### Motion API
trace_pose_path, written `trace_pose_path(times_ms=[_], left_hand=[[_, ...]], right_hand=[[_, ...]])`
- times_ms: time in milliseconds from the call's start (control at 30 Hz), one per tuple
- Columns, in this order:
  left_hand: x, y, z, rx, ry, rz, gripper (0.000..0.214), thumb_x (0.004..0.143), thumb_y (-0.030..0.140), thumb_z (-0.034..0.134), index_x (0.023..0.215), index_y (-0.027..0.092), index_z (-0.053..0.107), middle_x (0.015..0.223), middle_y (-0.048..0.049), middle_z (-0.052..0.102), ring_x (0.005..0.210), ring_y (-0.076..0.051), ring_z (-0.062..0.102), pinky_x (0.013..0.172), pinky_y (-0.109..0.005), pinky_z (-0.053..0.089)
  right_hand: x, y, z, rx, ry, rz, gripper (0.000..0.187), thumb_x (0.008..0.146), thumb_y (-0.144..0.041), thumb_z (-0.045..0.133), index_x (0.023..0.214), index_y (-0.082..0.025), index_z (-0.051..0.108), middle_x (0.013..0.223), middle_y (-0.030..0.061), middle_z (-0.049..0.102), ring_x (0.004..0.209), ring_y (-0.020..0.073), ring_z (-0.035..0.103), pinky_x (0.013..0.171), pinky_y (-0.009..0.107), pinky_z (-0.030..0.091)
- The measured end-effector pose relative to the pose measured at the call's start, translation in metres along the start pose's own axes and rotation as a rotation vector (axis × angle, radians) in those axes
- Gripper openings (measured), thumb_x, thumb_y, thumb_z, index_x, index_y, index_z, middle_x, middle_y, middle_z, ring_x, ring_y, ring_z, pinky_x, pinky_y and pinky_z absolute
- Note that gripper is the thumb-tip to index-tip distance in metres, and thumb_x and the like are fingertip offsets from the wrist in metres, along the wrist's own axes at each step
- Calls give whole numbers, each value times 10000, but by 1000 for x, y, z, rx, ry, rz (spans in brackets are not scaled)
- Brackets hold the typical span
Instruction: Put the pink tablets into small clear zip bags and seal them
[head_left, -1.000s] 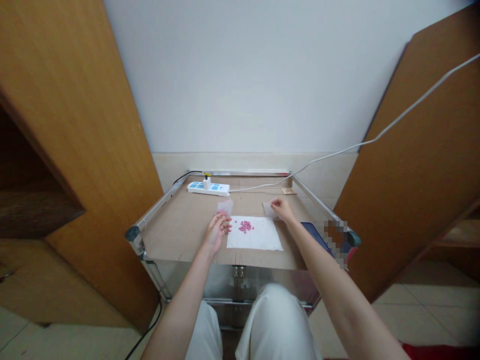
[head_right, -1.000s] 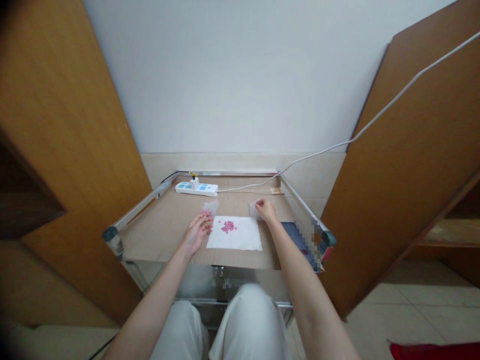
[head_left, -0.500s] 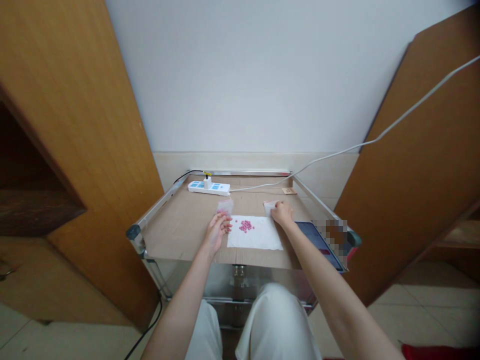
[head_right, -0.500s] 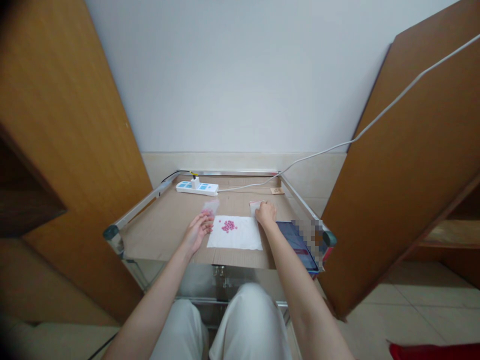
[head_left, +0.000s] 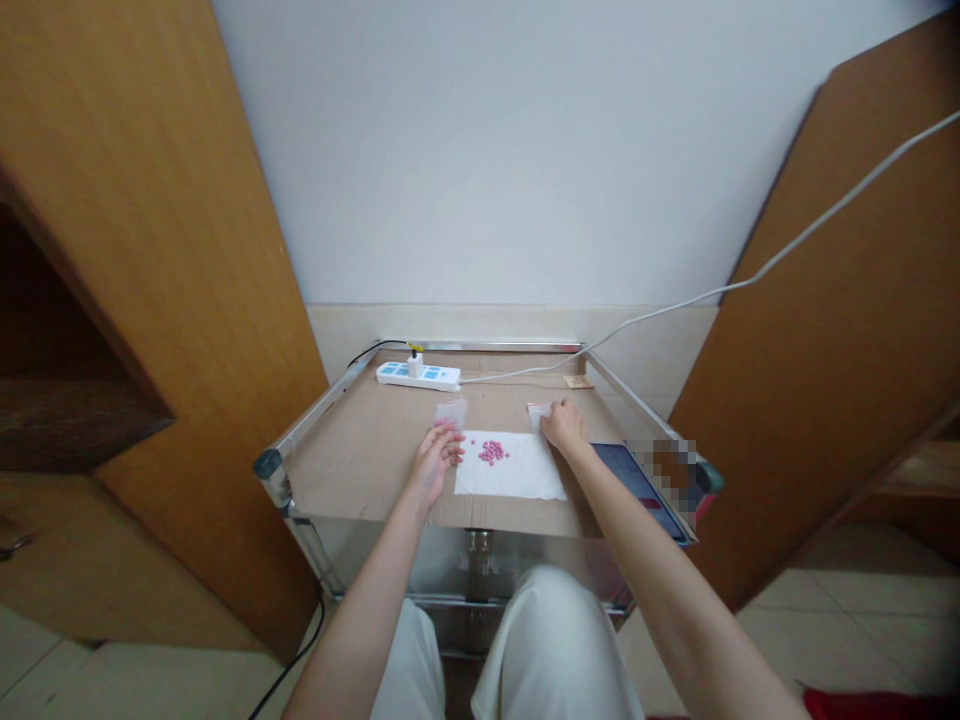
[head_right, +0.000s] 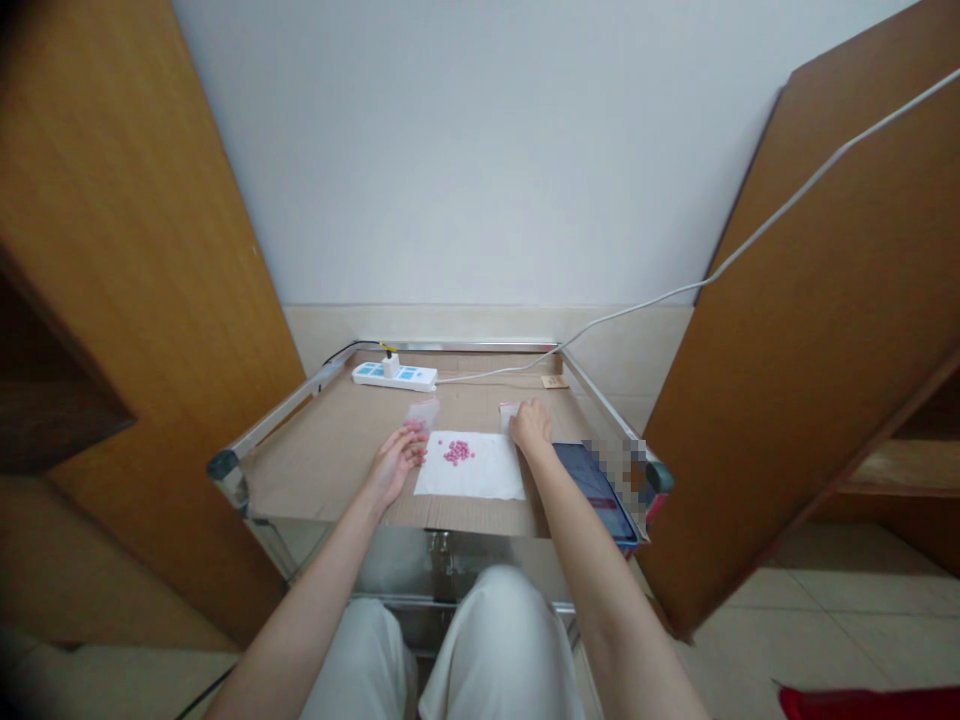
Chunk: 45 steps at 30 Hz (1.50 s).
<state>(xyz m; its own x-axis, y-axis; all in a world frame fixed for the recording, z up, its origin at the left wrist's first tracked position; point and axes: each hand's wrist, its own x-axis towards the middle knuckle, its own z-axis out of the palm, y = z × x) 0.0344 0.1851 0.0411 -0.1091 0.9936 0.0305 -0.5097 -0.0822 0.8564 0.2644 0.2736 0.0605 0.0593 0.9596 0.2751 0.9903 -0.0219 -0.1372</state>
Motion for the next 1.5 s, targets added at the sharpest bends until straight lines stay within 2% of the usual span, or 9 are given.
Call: trace_pose_path(times_ms=[300,500,633,767,1000,1133,1267,1367,1500], left_hand=[[1,-1,0,-4,1,0,248,654,211,568,879,150,483,726,-46,608,544,-92,557,491,-199,420],[4,-3,-1,-31,42,-11,176,646,190,556,790,148,464,666,-32,599,506,-93,547,490,-220,427],[6,-4,-3,-36,52,-8,163,638,180,553,764,148,454,637,-24,590,496,-96,545,490,-228,429],[6,-4,-3,-34,53,-11,163,640,187,546,764,146,449,636,-23,586,493,-94,543,490,-226,428],[7,-7,0,50,145,40,169,651,198,509,785,169,410,591,11,553,462,-94,519,480,-231,417],[8,-5,4,323,251,258,174,640,214,541,781,186,444,628,5,551,510,-99,508,519,-220,396],[12,5,9,673,296,501,202,587,200,610,768,208,522,770,-36,559,807,-174,509,734,-265,358],[21,11,9,866,277,496,258,538,175,647,772,221,549,842,-59,565,961,-238,440,834,-319,282],[34,14,3,935,265,438,219,510,153,658,698,231,579,771,-55,580,963,-263,433,856,-346,236]], right_hand=[[-10,-16,-13,63,105,-2,282,754,-270,413,915,-99,567,984,163,524,957,252,464,778,340,327],[-22,-45,-21,674,210,22,253,718,-274,429,847,-134,595,909,98,597,849,181,526,763,262,367],[-41,-63,-18,1169,342,158,297,693,-324,424,822,-113,590,837,97,621,745,172,553,673,270,404],[-60,-72,-4,1401,404,205,282,677,-321,434,825,-127,576,850,83,616,753,166,554,649,274,405],[-77,-77,3,1410,315,202,262,686,-296,433,817,-117,571,795,77,611,669,145,553,626,263,417],[-83,-83,0,1370,334,154,239,695,-291,443,818,-134,575,810,62,602,668,136,549,613,256,421],[-89,-88,-3,1340,368,81,230,719,-296,423,823,-157,575,808,40,598,640,118,540,606,254,429],[-91,-89,-5,1282,392,28,225,730,-287,408,821,-162,572,815,37,597,641,113,534,618,256,431],[-91,-89,-6,1248,403,4,221,734,-272,399,821,-158,569,807,40,593,635,110,528,610,247,428]])
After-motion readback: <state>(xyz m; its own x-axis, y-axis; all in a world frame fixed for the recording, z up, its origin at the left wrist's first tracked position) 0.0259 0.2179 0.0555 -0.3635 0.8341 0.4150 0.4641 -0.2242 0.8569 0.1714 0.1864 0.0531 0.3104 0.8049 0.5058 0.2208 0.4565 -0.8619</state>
